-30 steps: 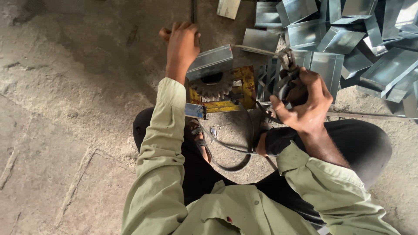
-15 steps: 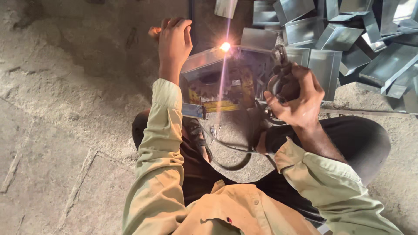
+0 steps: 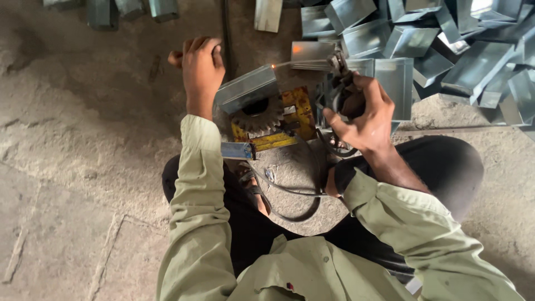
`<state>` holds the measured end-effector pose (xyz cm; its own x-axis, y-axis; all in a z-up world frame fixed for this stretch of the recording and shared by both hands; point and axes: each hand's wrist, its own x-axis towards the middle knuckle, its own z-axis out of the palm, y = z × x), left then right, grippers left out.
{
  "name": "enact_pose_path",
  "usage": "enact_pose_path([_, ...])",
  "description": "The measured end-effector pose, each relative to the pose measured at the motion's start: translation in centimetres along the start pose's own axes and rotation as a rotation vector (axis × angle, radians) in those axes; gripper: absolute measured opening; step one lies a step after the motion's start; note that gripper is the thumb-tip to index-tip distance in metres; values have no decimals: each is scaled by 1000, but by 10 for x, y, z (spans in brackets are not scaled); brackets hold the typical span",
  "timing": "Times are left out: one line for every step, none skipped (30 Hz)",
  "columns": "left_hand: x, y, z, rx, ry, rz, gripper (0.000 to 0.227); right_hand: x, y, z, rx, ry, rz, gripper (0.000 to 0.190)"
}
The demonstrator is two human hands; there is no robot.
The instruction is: The person sits on the floor and uses a welding torch to join small rectangular metal pieces. They pick up metal pieces from a pile, position them on a yellow jig, and weld them together, creating bright sparks. The person repeatedly handles the metal pieces and the welding tool to complete the task.
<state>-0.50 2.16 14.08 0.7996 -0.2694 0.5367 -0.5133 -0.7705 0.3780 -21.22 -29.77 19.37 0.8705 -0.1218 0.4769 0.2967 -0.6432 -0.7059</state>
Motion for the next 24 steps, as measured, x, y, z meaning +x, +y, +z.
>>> enact_pose_path([0, 0, -2, 20, 10, 7, 14, -2, -3, -1, -43, 6, -11, 59])
enact_pose_path([0, 1, -3, 36, 21, 12, 14, -1, -5, -5, -9, 45, -34, 58])
enact_pose_path([0, 1, -5, 52, 32, 18, 14, 0, -5, -9, 26, 83, -59, 58])
enact_pose_path([0, 1, -7, 17, 30, 10, 14, 2, -3, -13, 61, 121, -87, 58])
enact_pose_path([-1, 2, -10, -18, 28, 2, 15, 5, 0, -18, 111, 171, -52, 56])
enact_pose_path([0, 4, -12, -52, 28, -4, 15, 9, 3, -23, 162, 224, -21, 54])
enact_pose_path([-1, 8, -13, -9, 35, 2, 14, 13, 6, -28, 270, 276, 61, 53])
enact_pose_path([-1, 11, -16, 36, 44, 10, 13, 17, 9, -33, 383, 339, 135, 51])
enact_pose_path([-3, 15, -18, 80, 53, 17, 12, 22, 13, -42, 558, 396, 260, 50])
enact_pose_path([-3, 19, -20, 82, 58, 21, 11, 27, 17, -50, 737, 446, 382, 49])
enact_pose_path([-4, 22, -21, 83, 62, 26, 11, 29, 22, -57, 788, 464, 408, 44])
enact_pose_path([-4, 24, -23, 86, 69, 29, 11, 28, 27, -68, 840, 481, 432, 41])
enact_pose_path([-5, 25, -24, 53, 66, 28, 11, 27, 34, -77, 892, 498, 456, 38])
enact_pose_path([-6, 25, -24, 21, 62, 25, 12, 24, 42, -85, 977, 492, 532, 40])
enact_pose_path([-7, 26, -24, -11, 58, 23, 12, 21, 50, -92, 1061, 485, 608, 42])
enact_pose_path([-9, 27, -23, -23, 57, 27, 13, 17, 59, -97, 1147, 474, 683, 46])
enact_pose_path([-10, 27, -22, -34, 55, 31, 14, 12, 68, -102, 1175, 490, 689, 46])
enact_pose_path([-12, 28, -21, -44, 52, 32, 14, 6, 78, -106, 1203, 505, 697, 46])
enact_pose_path([-12, 29, -20, -61, 46, 29, 14, 0, 89, -110, 1231, 519, 704, 47])
enact_pose_path([-13, 30, -20, -77, 38, 27, 13, -6, 102, -115, 1294, 562, 732, 51])
enact_pose_path([-13, 31, -19, -92, 31, 25, 13, -11, 117, -122, 1358, 605, 759, 55])
enact_pose_path([-13, 32, -19, -93, 24, 32, 13, -18, 132, -129, 1424, 647, 784, 59])
enact_pose_path([-14, 34, -19, -94, 17, 39, 13, -30, 147, -134, 1423, 708, 767, 54])
enact_pose_path([-13, 35, -22, -93, 12, 46, 13, -44, 162, -138, 1425, 767, 748, 50])
